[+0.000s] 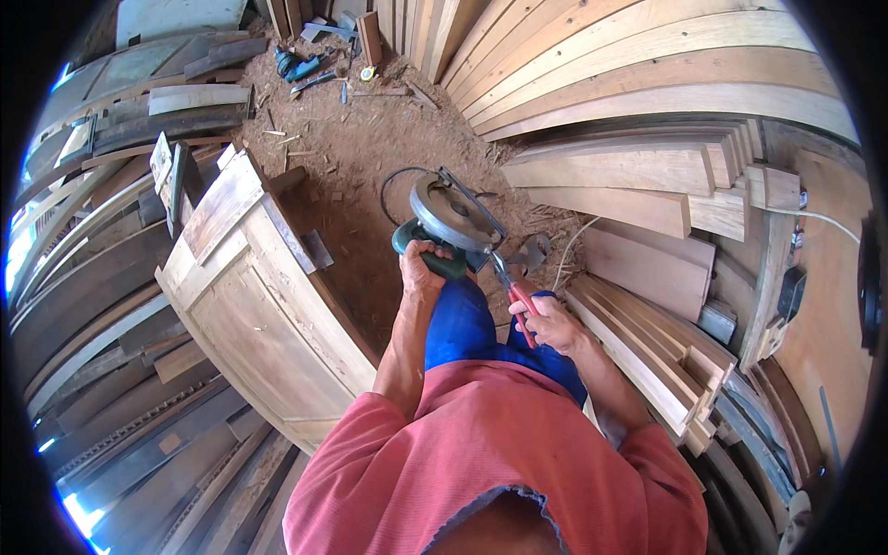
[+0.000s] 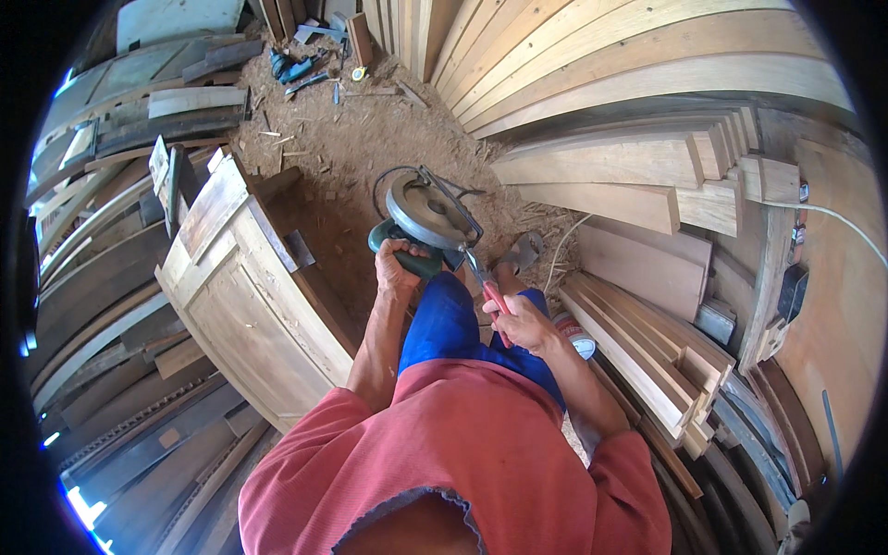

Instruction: The person cuts a wood plank using a circular saw. They plug in an extension cord, position the plank on a wooden door, use the saw to make cuts, and handle pliers on the saw.

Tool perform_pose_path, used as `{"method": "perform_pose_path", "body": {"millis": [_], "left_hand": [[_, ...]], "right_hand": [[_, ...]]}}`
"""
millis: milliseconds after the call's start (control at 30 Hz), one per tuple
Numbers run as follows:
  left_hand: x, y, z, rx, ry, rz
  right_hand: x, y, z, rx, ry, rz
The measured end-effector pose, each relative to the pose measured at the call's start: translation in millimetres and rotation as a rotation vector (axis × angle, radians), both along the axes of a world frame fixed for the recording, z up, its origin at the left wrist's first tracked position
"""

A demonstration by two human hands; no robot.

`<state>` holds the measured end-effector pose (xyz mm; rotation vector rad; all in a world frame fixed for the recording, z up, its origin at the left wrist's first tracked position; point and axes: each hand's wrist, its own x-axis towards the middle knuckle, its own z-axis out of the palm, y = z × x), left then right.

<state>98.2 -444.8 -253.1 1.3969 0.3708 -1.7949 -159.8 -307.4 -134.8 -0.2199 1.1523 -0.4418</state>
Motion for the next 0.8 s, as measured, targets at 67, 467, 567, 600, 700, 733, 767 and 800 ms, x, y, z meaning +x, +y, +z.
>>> {"method": "perform_pose_path", "body": {"millis": [67, 467, 567, 600, 700, 733, 767, 800], "left_hand": [[5.7, 1.6, 4.1, -0.043, -0.052, -0.072], [15.6, -0.7, 25.5, -0.07, -0.163, -0.109], [13.7, -3.7, 29.3, -0.06, -0.097, -0.076], [12.9, -4.8, 30.6, -0.062, -0.096, -0.078], [8.2, -5.6, 29.9, -0.111, -0.132, -0.117], [9.2, -5.5, 27.4, -0.114, -0.127, -0.118], [11.8, -6.0, 25.2, -0.121, -0.13, -0.155], [11.7, -6.8, 26.3, -0.124, -0.134, -0.198]], "right_hand": [[7.1, -4.9, -1.7, 0.011, 0.002, 0.053], [25.4, -2.5, 8.7, 0.316, -0.673, -0.486], [42.4, 23.0, 2.4, 0.348, -0.883, -0.655], [43.6, 18.7, 7.0, 0.324, -0.857, -0.654], [28.2, 1.8, 26.8, 0.304, -0.607, -0.485], [23.3, -2.7, 29.9, 0.299, -0.603, -0.486], [18.9, -6.9, 31.6, 0.286, -0.5, -0.376], [15.6, -9.9, 34.8, 0.275, -0.398, -0.271]]}}
